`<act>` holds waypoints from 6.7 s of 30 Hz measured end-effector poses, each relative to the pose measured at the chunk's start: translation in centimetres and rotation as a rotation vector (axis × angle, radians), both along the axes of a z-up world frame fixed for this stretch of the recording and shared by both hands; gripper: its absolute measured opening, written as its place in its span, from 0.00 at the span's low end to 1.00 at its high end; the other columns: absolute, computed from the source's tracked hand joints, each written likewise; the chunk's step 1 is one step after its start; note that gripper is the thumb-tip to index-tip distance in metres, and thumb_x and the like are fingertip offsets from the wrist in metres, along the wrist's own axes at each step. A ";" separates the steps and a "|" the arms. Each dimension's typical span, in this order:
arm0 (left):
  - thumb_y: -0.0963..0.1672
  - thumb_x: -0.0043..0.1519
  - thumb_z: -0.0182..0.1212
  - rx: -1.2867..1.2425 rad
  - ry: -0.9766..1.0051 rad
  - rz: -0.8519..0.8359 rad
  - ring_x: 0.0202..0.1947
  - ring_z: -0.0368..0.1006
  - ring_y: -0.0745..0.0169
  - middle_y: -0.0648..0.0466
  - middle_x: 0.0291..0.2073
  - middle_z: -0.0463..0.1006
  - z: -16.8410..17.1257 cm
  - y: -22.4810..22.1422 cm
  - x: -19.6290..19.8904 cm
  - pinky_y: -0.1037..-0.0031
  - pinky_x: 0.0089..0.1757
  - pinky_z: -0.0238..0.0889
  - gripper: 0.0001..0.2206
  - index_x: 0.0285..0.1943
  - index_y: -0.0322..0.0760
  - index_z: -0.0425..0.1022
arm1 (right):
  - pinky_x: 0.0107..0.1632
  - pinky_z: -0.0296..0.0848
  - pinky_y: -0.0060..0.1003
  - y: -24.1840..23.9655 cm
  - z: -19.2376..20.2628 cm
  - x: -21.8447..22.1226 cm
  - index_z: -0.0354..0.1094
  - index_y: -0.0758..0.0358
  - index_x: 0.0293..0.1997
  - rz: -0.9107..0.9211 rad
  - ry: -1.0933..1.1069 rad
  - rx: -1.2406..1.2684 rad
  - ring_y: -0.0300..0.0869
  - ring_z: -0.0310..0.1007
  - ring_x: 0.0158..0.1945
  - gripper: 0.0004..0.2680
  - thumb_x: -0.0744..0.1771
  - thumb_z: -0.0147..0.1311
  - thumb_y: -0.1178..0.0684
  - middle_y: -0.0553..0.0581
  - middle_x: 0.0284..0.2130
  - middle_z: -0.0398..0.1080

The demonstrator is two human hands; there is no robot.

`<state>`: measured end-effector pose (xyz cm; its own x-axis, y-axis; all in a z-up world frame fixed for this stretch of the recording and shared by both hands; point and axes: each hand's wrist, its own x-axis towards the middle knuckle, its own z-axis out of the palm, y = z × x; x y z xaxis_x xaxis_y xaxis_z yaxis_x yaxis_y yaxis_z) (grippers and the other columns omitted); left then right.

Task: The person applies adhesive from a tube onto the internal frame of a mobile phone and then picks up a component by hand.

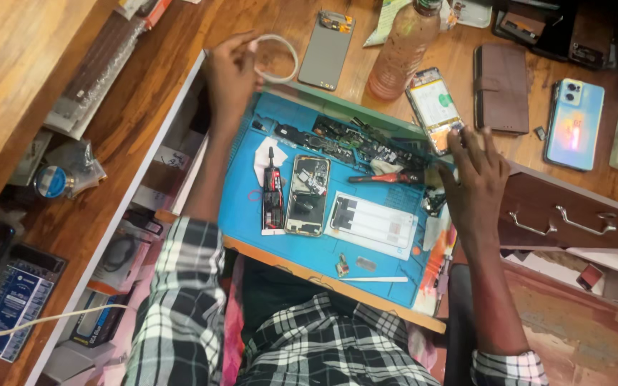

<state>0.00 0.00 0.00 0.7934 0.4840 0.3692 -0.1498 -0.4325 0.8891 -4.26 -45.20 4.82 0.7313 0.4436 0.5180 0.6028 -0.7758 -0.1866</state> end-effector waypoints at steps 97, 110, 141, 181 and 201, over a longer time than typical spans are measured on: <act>0.61 0.65 0.35 -1.254 0.333 -0.546 0.56 0.75 0.36 0.32 0.67 0.65 6.2 -13.2 -25.3 0.59 0.54 0.73 0.37 0.79 0.42 0.41 | 0.45 0.82 0.42 4.3 2.0 -12.3 0.68 0.71 0.63 -0.034 1.124 1.054 0.48 0.79 0.45 0.15 0.69 0.56 0.58 0.63 0.46 0.75; 0.47 0.73 0.57 -1.227 -0.057 -0.931 0.59 0.75 0.34 0.31 0.68 0.66 15.3 -18.3 -25.1 0.47 0.59 0.73 0.34 0.85 0.50 0.39 | 0.35 0.77 0.37 -1.7 4.6 -13.1 0.68 0.77 0.59 0.268 0.890 1.190 0.49 0.80 0.35 0.11 0.76 0.51 0.56 0.68 0.40 0.75; 0.42 0.80 0.47 -1.388 -0.252 -0.736 0.64 0.69 0.51 0.33 0.64 0.68 19.7 -22.1 -24.1 0.63 0.65 0.64 0.19 0.77 0.27 0.54 | 0.48 0.79 0.41 9.3 10.7 -16.5 0.58 0.89 0.66 0.286 0.651 1.585 0.52 0.77 0.45 0.34 0.74 0.40 0.30 0.76 0.52 0.70; 0.43 0.78 0.46 -1.335 -0.257 -0.687 0.66 0.67 0.48 0.28 0.66 0.67 19.2 -22.6 -23.9 0.59 0.67 0.61 0.23 0.80 0.25 0.52 | 0.58 0.78 0.37 9.4 10.5 -17.4 0.66 0.81 0.63 0.143 0.328 1.037 0.50 0.79 0.54 0.27 0.76 0.45 0.33 0.72 0.54 0.73; 0.44 0.79 0.46 -1.293 -0.272 -0.706 0.68 0.67 0.47 0.28 0.66 0.68 18.9 -22.6 -24.0 0.57 0.70 0.59 0.21 0.78 0.25 0.53 | 0.41 0.68 0.23 9.8 11.5 -17.7 0.67 0.76 0.62 0.059 0.277 0.911 0.40 0.76 0.46 0.28 0.76 0.40 0.30 0.67 0.52 0.74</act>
